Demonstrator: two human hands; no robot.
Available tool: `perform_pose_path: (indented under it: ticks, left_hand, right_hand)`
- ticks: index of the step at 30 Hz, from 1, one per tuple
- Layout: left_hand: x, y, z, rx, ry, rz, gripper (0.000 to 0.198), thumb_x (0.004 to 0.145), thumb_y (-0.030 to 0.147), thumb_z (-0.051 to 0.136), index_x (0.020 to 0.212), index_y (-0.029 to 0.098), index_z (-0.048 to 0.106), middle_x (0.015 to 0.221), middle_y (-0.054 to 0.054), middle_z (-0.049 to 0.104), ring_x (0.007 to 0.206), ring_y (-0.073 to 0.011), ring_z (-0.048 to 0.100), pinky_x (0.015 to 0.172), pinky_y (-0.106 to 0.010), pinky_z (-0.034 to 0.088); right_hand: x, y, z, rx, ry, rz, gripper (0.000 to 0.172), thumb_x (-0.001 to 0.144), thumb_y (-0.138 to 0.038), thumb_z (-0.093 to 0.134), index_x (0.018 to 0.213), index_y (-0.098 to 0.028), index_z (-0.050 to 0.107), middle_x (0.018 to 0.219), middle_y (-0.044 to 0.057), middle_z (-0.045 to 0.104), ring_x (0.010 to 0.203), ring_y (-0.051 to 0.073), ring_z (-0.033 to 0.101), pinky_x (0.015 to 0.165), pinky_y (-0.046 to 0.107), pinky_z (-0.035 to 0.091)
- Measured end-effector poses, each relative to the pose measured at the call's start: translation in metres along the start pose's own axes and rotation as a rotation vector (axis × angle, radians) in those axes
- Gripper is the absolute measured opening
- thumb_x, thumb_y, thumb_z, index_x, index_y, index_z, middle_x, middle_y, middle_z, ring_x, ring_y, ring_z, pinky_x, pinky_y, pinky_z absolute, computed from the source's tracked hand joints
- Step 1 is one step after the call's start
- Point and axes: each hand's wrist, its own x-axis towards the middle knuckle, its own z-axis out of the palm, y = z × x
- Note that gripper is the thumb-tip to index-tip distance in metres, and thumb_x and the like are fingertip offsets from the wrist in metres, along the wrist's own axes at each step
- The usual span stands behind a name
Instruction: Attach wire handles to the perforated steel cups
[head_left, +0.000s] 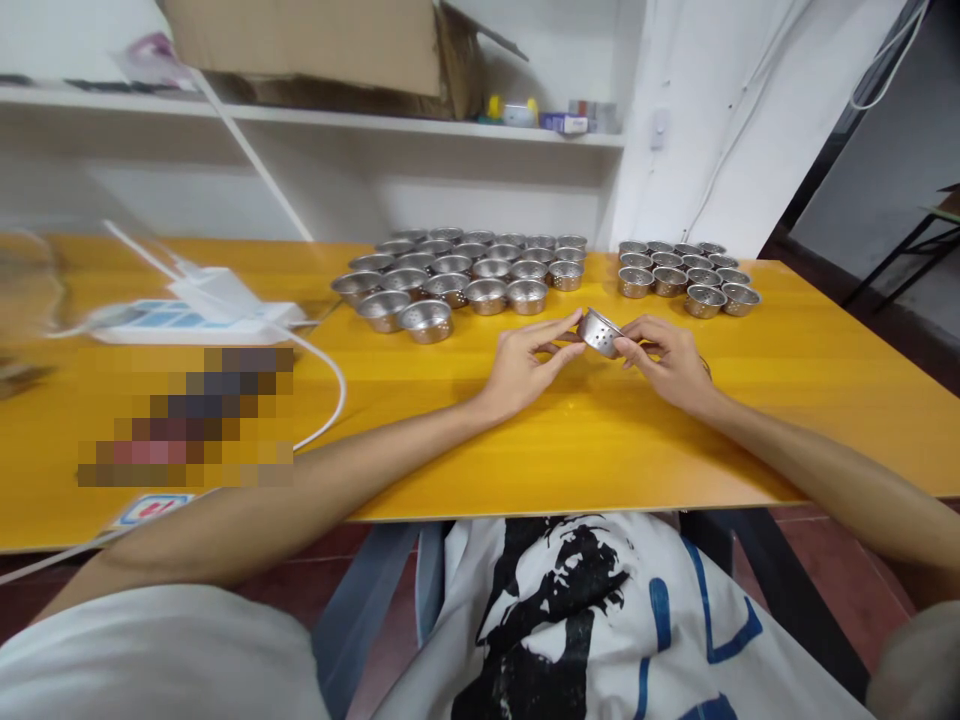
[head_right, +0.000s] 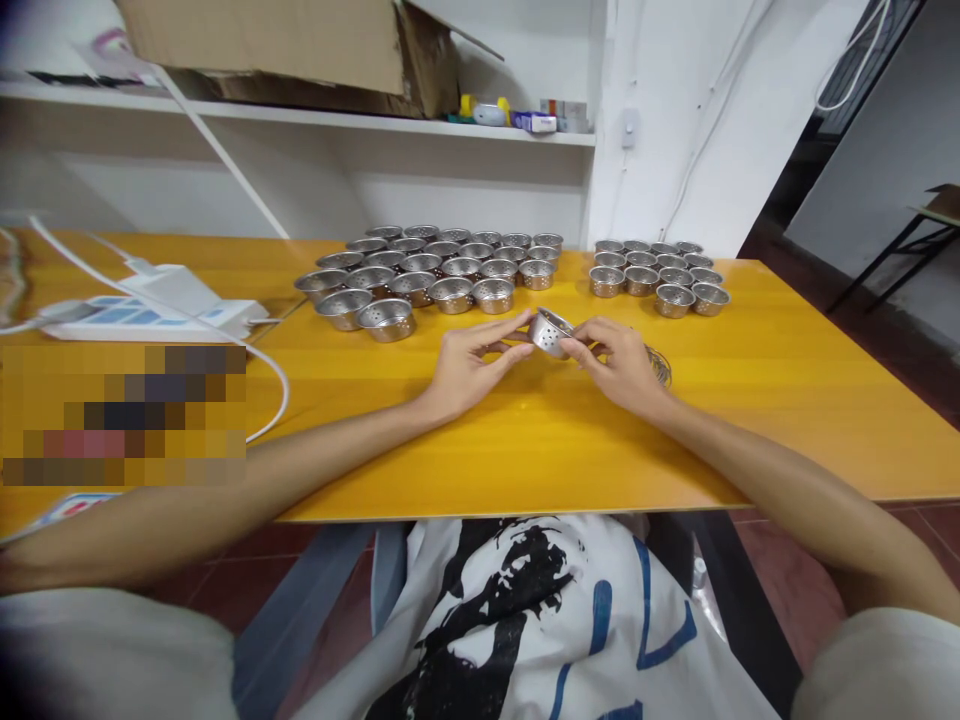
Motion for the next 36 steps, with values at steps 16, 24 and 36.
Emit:
perform_pose_path:
  ticks: [16,24,36]
  left_hand:
    - [-0.002,-0.002,-0.001,0.063,-0.043,-0.125,0.051,0.100,0.045,0.080,0.146,0.022,0.079,0.136,-0.013,0.083,0.100,-0.0289,0.088,0.086,-0.041,0.073]
    - [-0.006,-0.006,-0.001,0.054,-0.121,-0.143,0.051,0.105,0.033,0.064,0.153,0.017,0.071,0.135,-0.017,0.084,0.090,-0.0210,0.088,0.080,-0.030,0.071]
    - [-0.008,0.003,-0.001,0.158,-0.182,-0.073,0.037,0.105,0.030,0.060,0.136,0.016,0.075,0.123,-0.014,0.088,0.080,-0.0198,0.087,0.074,-0.029,0.066]
  right_hand:
    - [0.009,0.025,-0.008,-0.159,0.053,-0.147,0.042,0.111,-0.060,0.064,0.098,-0.023,0.080,0.111,0.012,0.073,0.099,0.026,0.073,0.087,0.044,0.065]
    - [0.027,0.101,-0.061,-0.506,0.066,-0.073,0.029,0.106,-0.041,0.067,0.100,-0.019,0.086,0.101,0.014,0.076,0.089,0.028,0.071,0.087,0.047,0.062]
    - [0.028,0.118,-0.066,-0.727,0.069,0.140,0.031,0.102,-0.025,0.059,0.117,-0.016,0.085,0.113,0.018,0.083,0.096,0.033,0.075,0.088,0.045,0.057]
